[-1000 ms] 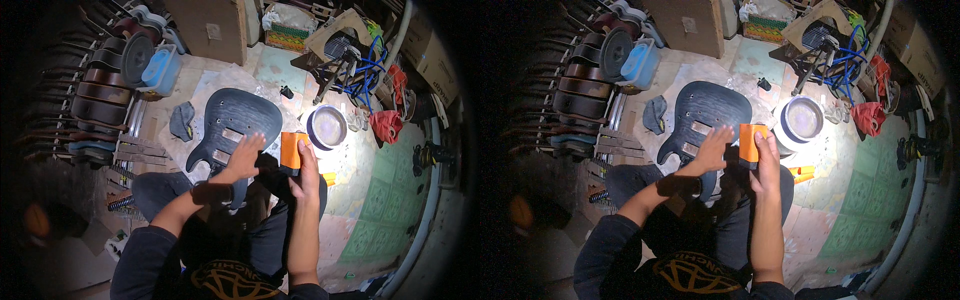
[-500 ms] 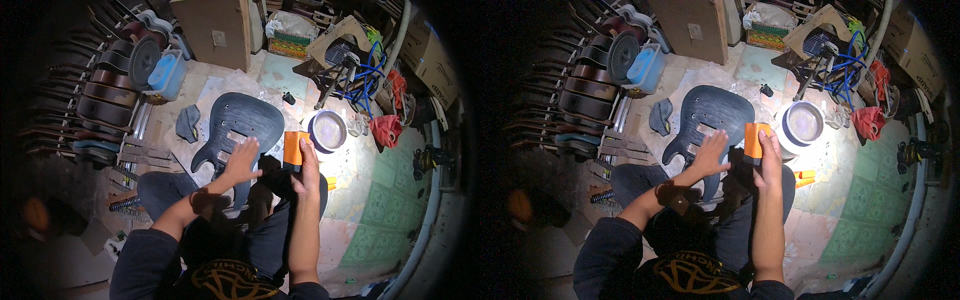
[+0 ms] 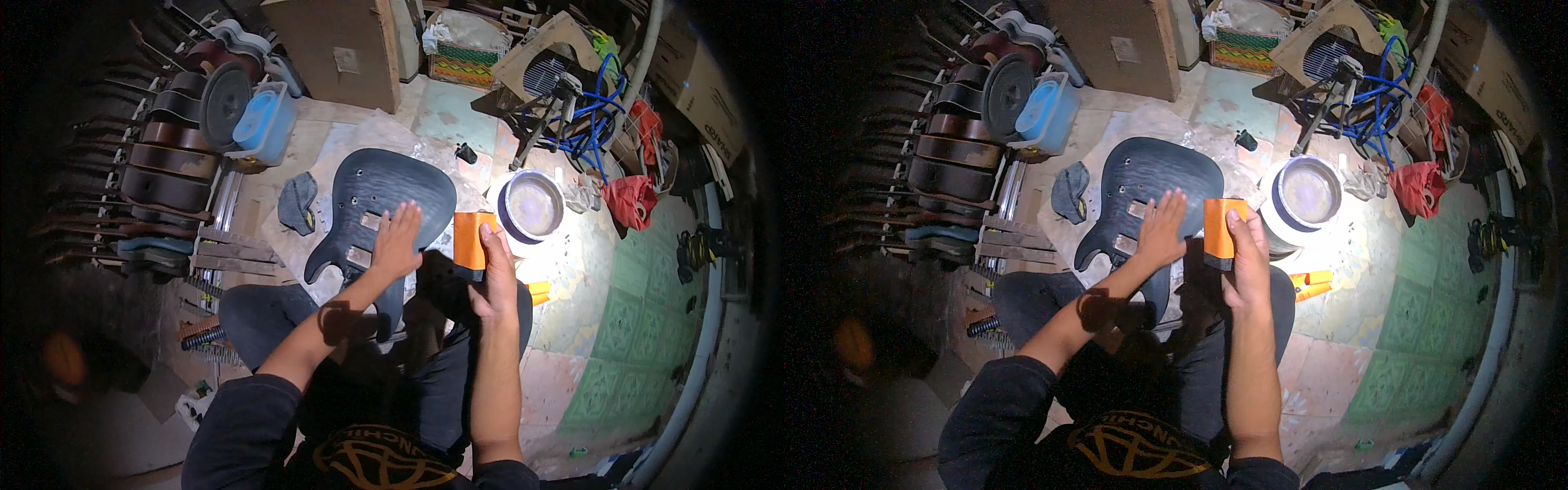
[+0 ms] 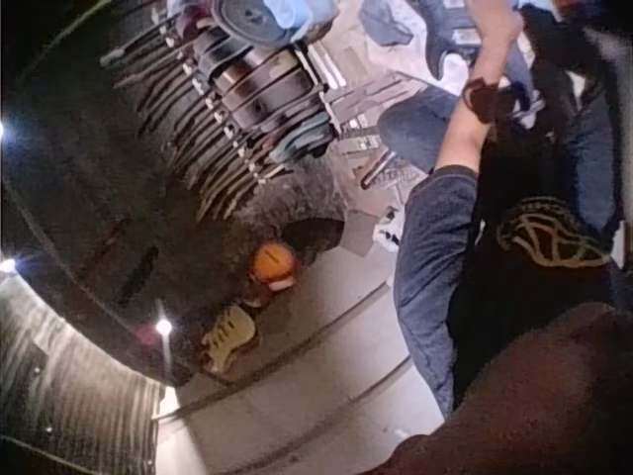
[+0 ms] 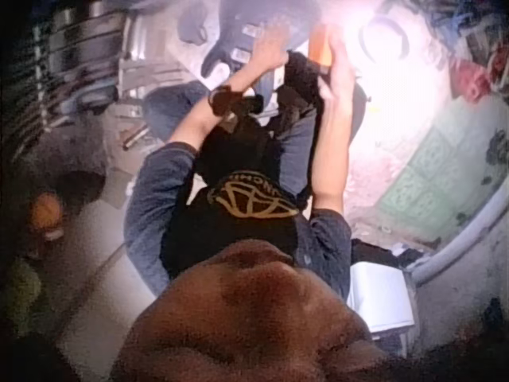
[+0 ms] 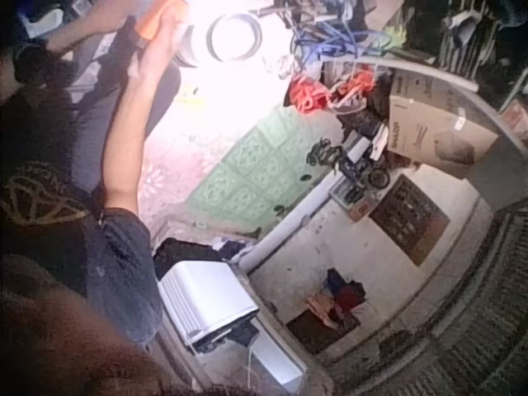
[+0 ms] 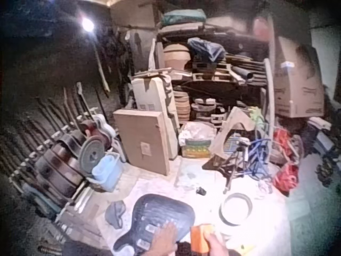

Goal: The person rubs a guitar body with a block and a cloth, then wipes the surface with a separate cloth.

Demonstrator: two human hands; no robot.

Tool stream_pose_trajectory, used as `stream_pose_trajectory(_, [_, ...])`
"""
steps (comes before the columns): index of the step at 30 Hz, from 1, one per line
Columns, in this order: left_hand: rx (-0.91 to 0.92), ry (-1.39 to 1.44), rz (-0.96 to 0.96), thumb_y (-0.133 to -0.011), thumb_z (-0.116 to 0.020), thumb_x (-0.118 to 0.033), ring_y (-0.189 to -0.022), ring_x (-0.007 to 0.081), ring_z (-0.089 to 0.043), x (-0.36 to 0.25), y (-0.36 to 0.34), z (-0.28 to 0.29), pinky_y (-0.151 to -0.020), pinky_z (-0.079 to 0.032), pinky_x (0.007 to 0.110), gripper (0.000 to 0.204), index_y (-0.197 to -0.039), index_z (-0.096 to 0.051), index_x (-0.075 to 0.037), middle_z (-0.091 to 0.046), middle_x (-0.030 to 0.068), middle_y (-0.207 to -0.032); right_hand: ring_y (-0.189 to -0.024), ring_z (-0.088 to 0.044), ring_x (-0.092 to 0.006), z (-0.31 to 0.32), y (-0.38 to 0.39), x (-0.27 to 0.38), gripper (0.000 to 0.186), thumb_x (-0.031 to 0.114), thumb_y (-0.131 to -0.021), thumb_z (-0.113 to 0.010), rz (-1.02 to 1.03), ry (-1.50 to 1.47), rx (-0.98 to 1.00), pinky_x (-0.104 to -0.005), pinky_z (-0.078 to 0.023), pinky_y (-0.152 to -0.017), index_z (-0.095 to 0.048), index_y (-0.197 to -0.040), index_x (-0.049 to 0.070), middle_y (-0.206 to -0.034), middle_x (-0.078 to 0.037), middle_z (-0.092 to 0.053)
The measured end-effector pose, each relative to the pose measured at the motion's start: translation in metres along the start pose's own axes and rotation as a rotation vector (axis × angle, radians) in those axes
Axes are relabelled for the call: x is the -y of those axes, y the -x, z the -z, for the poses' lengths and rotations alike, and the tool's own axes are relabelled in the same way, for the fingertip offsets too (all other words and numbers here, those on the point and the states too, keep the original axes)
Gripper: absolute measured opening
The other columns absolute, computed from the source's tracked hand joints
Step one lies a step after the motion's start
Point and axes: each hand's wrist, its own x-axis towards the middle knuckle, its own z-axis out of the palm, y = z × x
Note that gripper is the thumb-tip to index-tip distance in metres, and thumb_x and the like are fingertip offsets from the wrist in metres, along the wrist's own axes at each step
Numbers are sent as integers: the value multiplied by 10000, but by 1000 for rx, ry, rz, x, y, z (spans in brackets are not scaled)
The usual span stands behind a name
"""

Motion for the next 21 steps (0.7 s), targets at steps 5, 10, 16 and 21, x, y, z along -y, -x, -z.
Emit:
stream_pose_trajectory(5, [-80, 93, 138, -882, -529, -689, -1496, 340, -244, 10, -31, 0, -1204, -175, 541, 952, -1523, -342, -11, -321, 189, -1590, -962, -628, -119, 0, -2, -1, 265, 231, -1004, -607, 6, 16, -9, -291, -523, -822, -534, -1211, 81, -1092, -50, -650])
stream_pose_trajectory(10, [-50, 49, 103, -867, -494, -741, -1494, 375, -228, 4, -5, -8, -1193, -173, 574, 970, -1529, -354, -46, -292, 210, -1595, -968, -627, -122, 0, -1, 6, 276, 227, -1004, -604, 8, 8, 6, -287, -522, -829, -529, -1222, 76, -1106, -56, -645])
stream_pose_trajectory(16, [-91, 60, 177, -841, -521, -751, -1496, 393, -212, 15, -24, -7, -1195, -160, 580, 969, -1546, -348, -108, -260, 233, -1602, -961, -629, -127, -5, -1, 1, 299, 228, -995, -621, -7, 13, -9, -291, -527, -815, -524, -1231, 72, -1098, -61, -643])
stream_pose_trajectory(21, [-55, 43, 161, -844, -521, -746, -1503, 387, -197, 3, -17, -5, -1204, -147, 557, 1005, -1543, -324, -50, -261, 236, -1600, -956, -630, -129, -1, -3, 1, 310, 229, -989, -634, 10, 0, 6, -286, -524, -817, -529, -1237, 75, -1095, -59, -645])
